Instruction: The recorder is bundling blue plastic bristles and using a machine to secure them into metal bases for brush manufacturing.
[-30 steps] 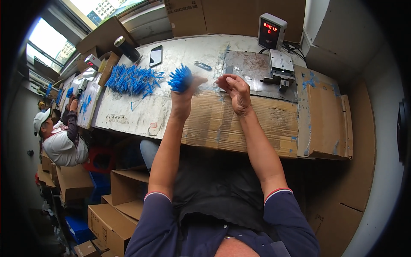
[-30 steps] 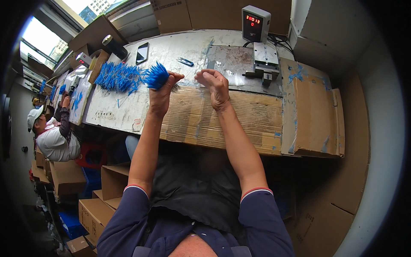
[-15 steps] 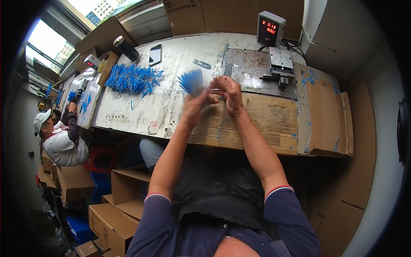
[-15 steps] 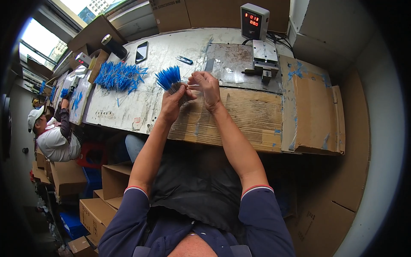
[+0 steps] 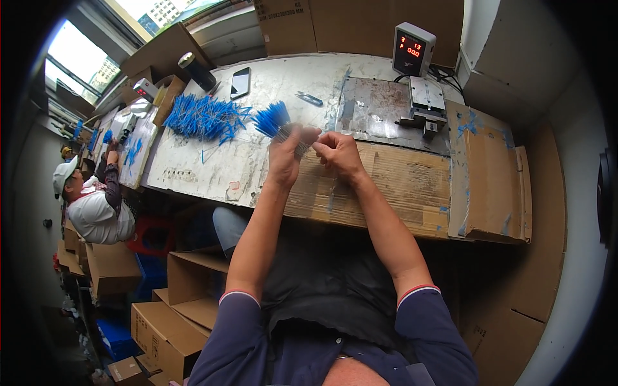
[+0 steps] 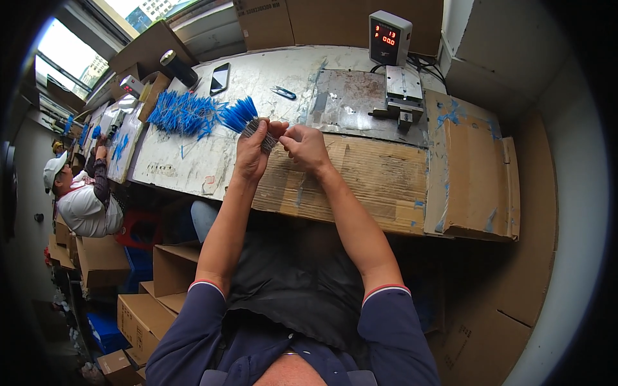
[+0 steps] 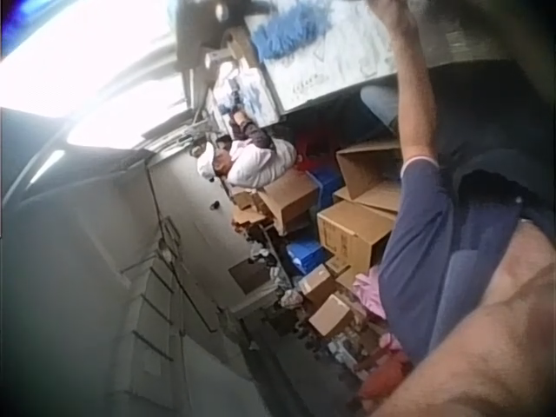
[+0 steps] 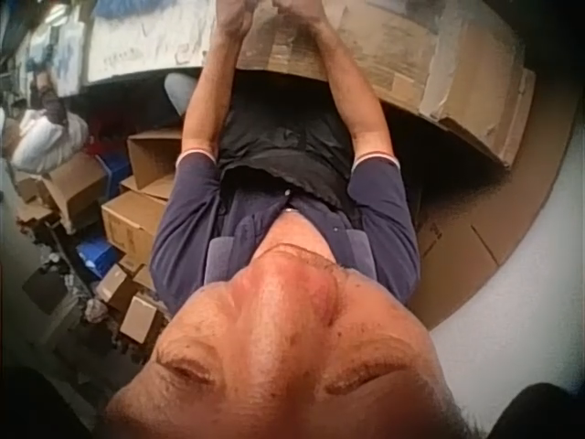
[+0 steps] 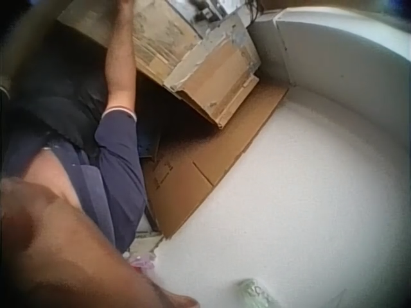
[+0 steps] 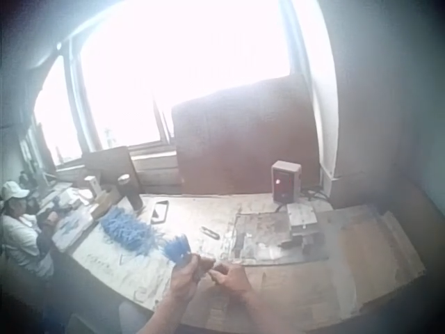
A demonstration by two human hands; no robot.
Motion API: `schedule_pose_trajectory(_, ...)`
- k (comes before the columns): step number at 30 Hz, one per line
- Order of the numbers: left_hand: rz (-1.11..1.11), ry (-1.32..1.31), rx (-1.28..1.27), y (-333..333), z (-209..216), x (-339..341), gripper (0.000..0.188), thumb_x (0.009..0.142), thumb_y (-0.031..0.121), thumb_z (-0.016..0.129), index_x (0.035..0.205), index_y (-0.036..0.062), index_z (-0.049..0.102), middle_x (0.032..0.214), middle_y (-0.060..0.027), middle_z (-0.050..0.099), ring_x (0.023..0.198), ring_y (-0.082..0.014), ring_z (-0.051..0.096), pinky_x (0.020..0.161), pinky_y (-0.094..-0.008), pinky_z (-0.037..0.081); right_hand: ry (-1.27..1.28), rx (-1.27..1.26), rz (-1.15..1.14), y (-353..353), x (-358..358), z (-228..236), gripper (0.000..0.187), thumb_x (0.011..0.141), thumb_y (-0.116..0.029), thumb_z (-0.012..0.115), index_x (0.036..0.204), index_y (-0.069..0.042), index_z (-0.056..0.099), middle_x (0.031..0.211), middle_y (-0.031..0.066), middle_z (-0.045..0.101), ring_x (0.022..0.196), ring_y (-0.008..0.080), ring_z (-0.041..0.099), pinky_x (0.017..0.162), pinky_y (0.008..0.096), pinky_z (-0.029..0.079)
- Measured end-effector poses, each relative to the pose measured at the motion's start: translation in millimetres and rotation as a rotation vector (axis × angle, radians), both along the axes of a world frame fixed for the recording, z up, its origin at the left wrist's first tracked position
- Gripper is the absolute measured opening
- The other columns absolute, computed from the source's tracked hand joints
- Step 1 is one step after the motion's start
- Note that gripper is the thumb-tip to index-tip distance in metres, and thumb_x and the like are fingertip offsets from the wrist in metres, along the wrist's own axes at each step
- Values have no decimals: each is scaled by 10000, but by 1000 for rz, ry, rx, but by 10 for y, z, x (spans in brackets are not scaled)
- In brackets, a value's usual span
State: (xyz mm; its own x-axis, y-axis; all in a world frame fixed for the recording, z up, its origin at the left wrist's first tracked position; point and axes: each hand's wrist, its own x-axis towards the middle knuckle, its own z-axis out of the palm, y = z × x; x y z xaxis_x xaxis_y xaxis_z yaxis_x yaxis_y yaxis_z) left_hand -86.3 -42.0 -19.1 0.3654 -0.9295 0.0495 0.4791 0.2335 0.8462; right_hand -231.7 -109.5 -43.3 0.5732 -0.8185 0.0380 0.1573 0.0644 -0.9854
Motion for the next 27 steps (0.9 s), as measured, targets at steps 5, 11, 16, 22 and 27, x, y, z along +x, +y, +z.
schedule_pose_trajectory(5, 4, 13, -3, 1, -41, 49, 200, 1035, 179, 620, 1069, -9, 677, 1027, -165, 743, 961, -272, 726, 887, -396, 578, 167, -314, -27, 15, 1, -8, 188, 885, -159, 736, 879, 25, 700, 761, 132, 706, 693, 220, 679, 662, 358, 528)
schedule_pose_trajectory(11, 153, 54, -11, -3, -112, 423, 149, 1059, 177, 559, 1092, 46, 622, 1027, -175, 736, 1057, -349, 714, 991, -490, 559, 320, -446, -16, -3, -31, 41, 194, 888, -171, 721, 867, 20, 692, 782, 175, 708, 735, 299, 685, 704, 389, 526)
schedule_pose_trajectory(16, 294, 249, -98, 111, -188, 868, 126, 1066, 172, 537, 1083, 57, 586, 1087, -187, 727, 1119, -367, 686, 1027, -518, 537, 324, -421, -37, -8, -39, 45, 205, 894, -172, 713, 857, 27, 681, 779, 171, 703, 716, 293, 672, 695, 395, 523)
schedule_pose_trajectory(22, 227, 56, 66, 188, -258, 472, 147, 1059, 152, 562, 1117, 29, 616, 1102, -189, 731, 1085, -344, 707, 1000, -475, 557, 185, -24, -69, -23, -9, 21, 189, 903, -161, 708, 843, 17, 682, 753, 103, 694, 691, 184, 651, 635, 366, 518)
schedule_pose_trajectory(27, 110, 33, 20, 122, -235, -107, 176, 1054, 156, 575, 1159, 21, 619, 1115, -195, 731, 1078, -304, 708, 981, -429, 560, 260, -359, -33, 92, 87, 28, 190, 895, -159, 722, 927, 27, 703, 817, 135, 731, 737, 202, 687, 687, 356, 539)
